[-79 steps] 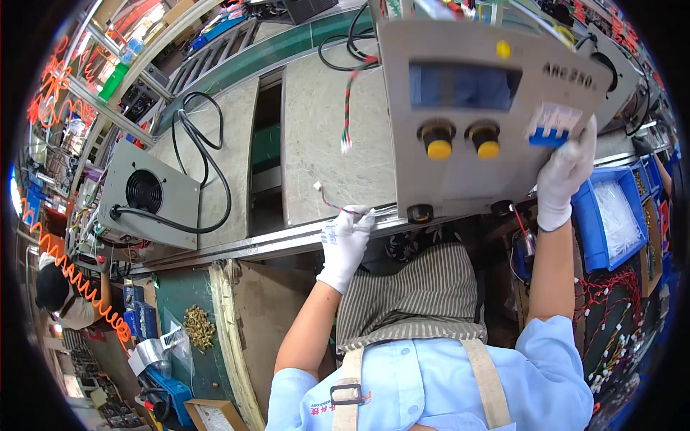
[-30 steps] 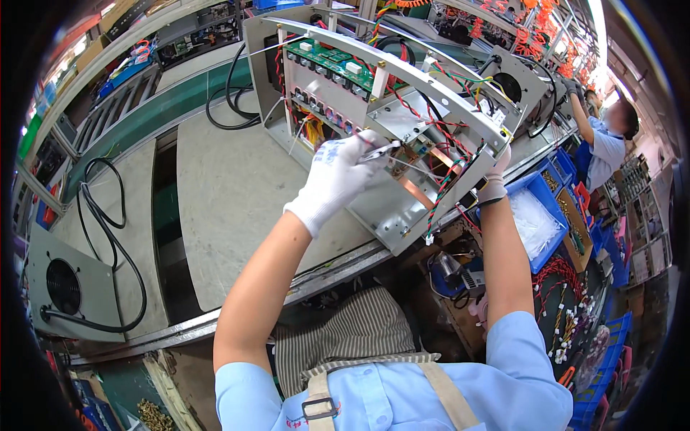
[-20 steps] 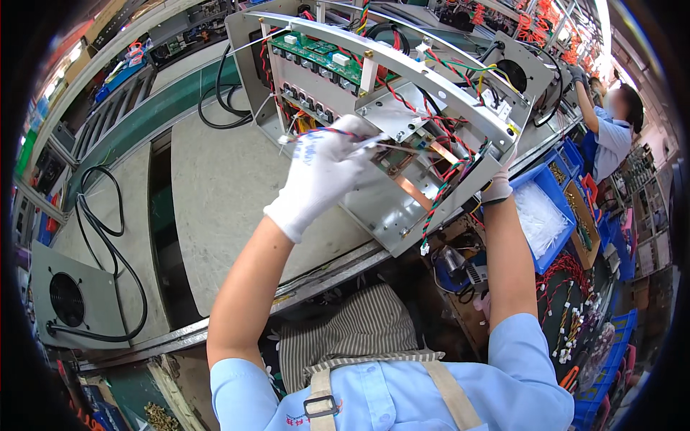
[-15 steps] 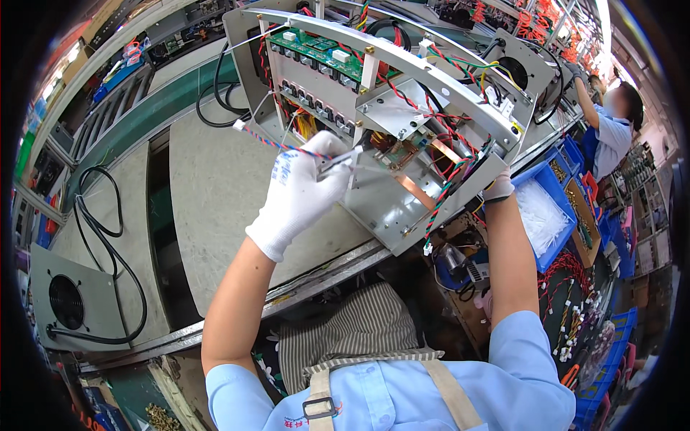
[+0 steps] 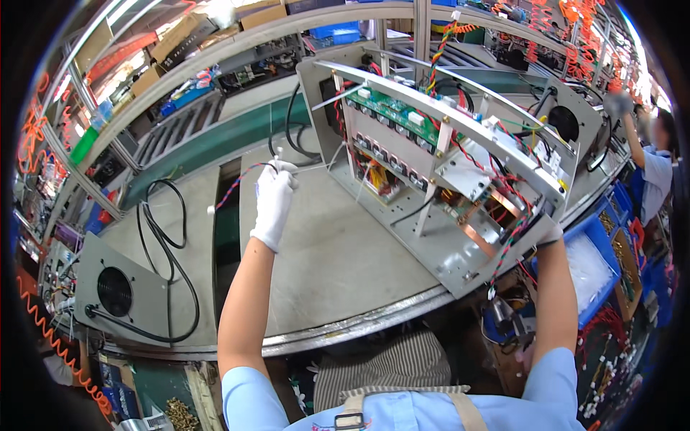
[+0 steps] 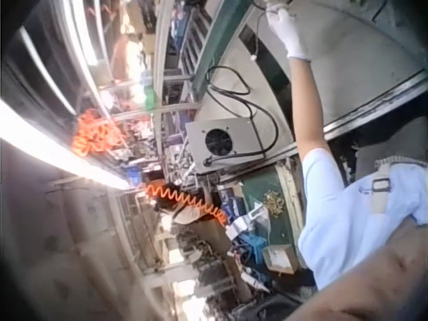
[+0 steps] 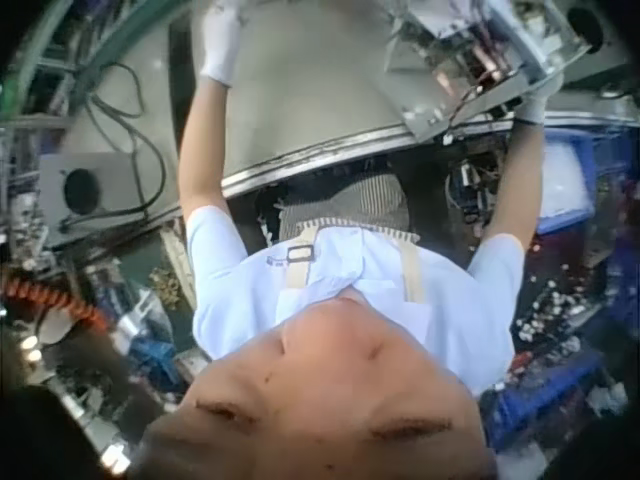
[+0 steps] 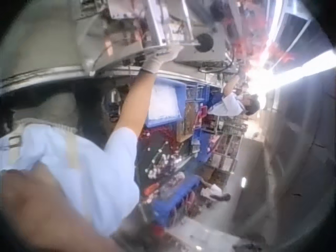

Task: The person organizes and secures wires inside an open electronic device using white zip ties. They cut the excess ends of the ties with pliers and adjust the internal components to ensure proper fit and alignment.

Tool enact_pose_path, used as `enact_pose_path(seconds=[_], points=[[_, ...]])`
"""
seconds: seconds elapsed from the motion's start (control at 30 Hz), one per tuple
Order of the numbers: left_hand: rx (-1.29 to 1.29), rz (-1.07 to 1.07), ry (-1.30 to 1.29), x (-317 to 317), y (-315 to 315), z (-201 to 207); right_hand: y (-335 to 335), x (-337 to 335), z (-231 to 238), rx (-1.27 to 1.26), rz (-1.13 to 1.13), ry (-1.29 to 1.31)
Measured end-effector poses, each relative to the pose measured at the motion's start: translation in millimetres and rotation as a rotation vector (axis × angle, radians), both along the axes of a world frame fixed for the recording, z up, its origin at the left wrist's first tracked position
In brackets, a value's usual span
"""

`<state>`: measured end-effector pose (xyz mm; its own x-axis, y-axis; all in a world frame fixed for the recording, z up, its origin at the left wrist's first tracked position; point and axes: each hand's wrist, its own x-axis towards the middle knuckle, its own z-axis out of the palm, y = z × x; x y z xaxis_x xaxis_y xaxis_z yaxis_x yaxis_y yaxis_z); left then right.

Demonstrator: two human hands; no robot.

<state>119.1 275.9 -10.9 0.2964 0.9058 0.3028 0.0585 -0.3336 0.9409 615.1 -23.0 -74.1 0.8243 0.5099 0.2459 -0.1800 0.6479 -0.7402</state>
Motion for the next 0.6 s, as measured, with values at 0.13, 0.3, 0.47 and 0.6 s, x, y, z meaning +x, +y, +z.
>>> enact_pose_path(seconds=[0.13,0.3,0.47,0.6], points=[[0.372,0.156,0.072,39.3,69.3,15.3,-4.4,-11.1,3.0,0.023,0.043,-0.040],[0.295,0.229,0.483,80.4,101.0,45.7,7.7,-59.8,24.0,-0.140,-0.387,-0.360],[0.327,0.191,0.496,78.6,105.4,46.1,16.0,-74.8,38.0,-0.086,-0.436,-0.322],[0.524,0.250,0.513,28.3,80.1,42.4,36.9,-51.2,26.4,-0.168,-0.381,-0.194]])
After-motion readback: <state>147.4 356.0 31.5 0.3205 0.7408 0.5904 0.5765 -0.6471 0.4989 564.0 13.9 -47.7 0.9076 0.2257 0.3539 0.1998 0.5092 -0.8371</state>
